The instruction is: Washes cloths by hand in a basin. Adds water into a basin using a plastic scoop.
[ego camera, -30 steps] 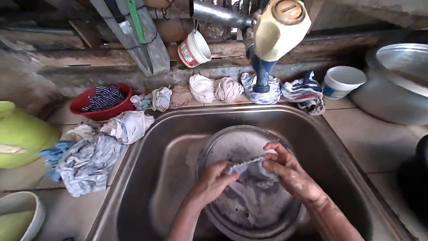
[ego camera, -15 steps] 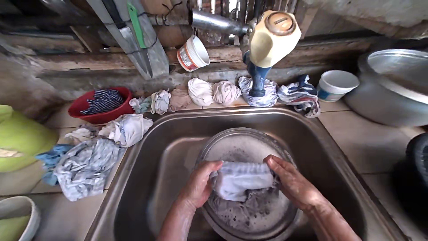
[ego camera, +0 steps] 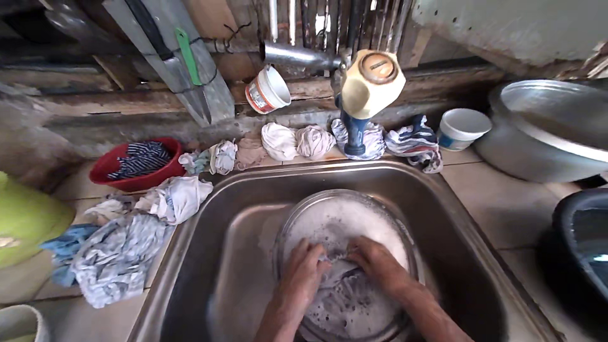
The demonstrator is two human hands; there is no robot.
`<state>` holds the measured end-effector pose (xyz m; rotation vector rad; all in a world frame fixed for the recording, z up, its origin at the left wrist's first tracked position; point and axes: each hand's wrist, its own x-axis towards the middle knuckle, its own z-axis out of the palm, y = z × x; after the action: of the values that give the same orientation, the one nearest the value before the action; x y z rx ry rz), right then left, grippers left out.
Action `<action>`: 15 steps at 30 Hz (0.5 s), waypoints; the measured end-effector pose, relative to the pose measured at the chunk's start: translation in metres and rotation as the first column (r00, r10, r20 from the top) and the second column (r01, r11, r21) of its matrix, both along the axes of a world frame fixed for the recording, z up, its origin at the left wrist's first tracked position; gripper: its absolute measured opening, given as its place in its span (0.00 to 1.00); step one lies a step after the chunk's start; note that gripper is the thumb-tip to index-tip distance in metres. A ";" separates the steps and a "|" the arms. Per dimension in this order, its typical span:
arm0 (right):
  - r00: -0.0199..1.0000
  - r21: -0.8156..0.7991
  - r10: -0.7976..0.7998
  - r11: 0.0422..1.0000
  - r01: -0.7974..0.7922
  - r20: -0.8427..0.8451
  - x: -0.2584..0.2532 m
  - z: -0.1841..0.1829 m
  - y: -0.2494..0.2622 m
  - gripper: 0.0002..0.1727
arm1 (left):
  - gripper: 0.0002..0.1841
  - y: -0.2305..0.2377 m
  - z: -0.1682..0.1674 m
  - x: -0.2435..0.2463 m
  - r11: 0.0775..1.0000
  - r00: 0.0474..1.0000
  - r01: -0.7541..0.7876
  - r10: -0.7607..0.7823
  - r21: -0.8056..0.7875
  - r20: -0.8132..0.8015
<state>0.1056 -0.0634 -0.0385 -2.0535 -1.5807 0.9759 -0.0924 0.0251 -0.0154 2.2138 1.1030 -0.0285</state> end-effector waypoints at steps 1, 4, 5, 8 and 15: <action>0.999 -0.115 0.039 0.993 -0.034 0.038 -0.003 -0.004 0.000 0.20 | 0.17 -0.004 -0.003 0.006 0.999 0.996 0.045 -0.044 0.006 -0.075; 0.994 -0.405 0.064 0.914 -0.021 0.094 -0.011 0.000 -0.004 0.22 | 0.21 -0.011 -0.016 0.025 0.986 0.952 0.160 -0.166 -0.046 -0.256; 0.994 -0.463 0.060 0.886 -0.010 0.093 -0.012 0.006 -0.006 0.24 | 0.22 -0.010 -0.018 0.028 0.983 0.938 0.169 -0.182 -0.070 -0.296; 0.981 -0.285 -0.139 0.954 0.096 -0.136 0.010 0.013 -0.009 0.24 | 0.21 -0.001 -0.015 0.029 0.987 0.927 0.114 -0.145 -0.109 -0.346; 0.145 -0.288 -0.421 0.797 0.531 -0.896 -0.018 0.009 0.007 0.27 | 0.16 0.009 -0.009 0.017 0.987 0.705 -0.059 0.147 -0.149 0.694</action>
<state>0.0874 -0.0567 -0.0300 -1.2022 -0.2420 1.3734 -0.0758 0.0339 -0.0245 1.7829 0.7470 0.7345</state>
